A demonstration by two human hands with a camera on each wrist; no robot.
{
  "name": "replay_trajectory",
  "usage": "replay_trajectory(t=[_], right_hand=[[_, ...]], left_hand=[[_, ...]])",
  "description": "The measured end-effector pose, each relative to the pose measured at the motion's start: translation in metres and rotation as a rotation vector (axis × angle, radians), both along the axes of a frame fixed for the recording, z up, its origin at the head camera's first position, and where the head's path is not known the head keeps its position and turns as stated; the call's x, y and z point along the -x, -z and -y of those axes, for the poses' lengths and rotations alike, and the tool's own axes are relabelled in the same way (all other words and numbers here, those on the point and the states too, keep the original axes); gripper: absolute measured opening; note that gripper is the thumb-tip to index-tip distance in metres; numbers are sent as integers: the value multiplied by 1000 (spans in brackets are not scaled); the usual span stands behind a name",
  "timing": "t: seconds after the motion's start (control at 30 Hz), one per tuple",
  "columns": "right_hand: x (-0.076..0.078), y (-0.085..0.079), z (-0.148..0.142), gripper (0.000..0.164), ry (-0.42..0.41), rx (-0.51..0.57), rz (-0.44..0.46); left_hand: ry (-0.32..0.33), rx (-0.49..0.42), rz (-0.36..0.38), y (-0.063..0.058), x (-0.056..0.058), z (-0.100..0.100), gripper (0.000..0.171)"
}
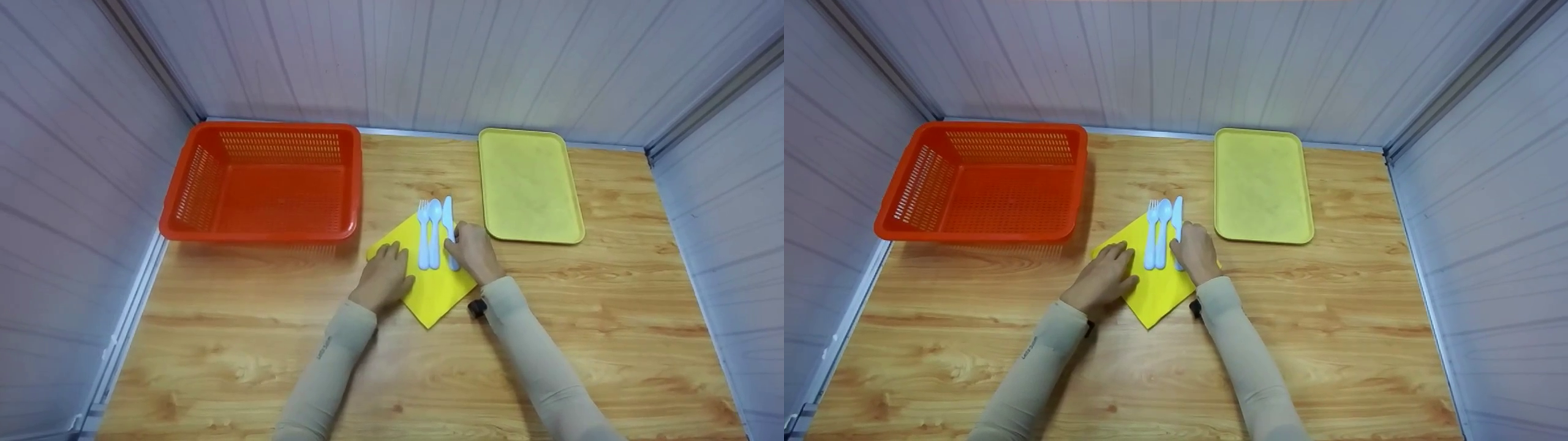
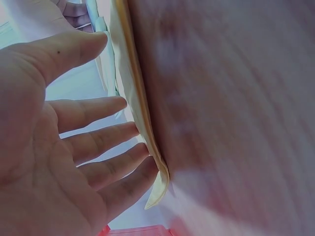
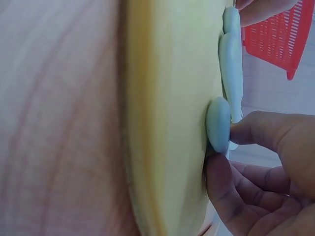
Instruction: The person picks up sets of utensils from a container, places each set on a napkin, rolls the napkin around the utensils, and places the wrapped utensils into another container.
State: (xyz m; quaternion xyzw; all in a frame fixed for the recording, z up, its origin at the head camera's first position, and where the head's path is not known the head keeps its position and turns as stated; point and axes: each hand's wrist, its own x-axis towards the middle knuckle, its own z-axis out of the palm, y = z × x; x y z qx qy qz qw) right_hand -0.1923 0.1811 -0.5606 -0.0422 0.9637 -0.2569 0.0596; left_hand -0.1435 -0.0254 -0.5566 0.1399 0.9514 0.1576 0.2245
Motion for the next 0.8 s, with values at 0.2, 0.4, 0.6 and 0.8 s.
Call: replay_trajectory(t=[0.2, 0.4, 0.6, 0.8], right_hand=[[-2, 2, 3, 18, 2, -6, -25], [0, 1, 4, 25, 5, 6, -19], [-1, 1, 6, 27, 20, 48, -4], [-2, 3, 9, 26, 35, 77, 18]], left_hand=[[17, -3, -35, 2, -3, 0, 61], [25, 8, -39, 0, -3, 0, 61], [33, 9, -29, -1, -3, 1, 63], [28, 7, -17, 0, -4, 2, 64]])
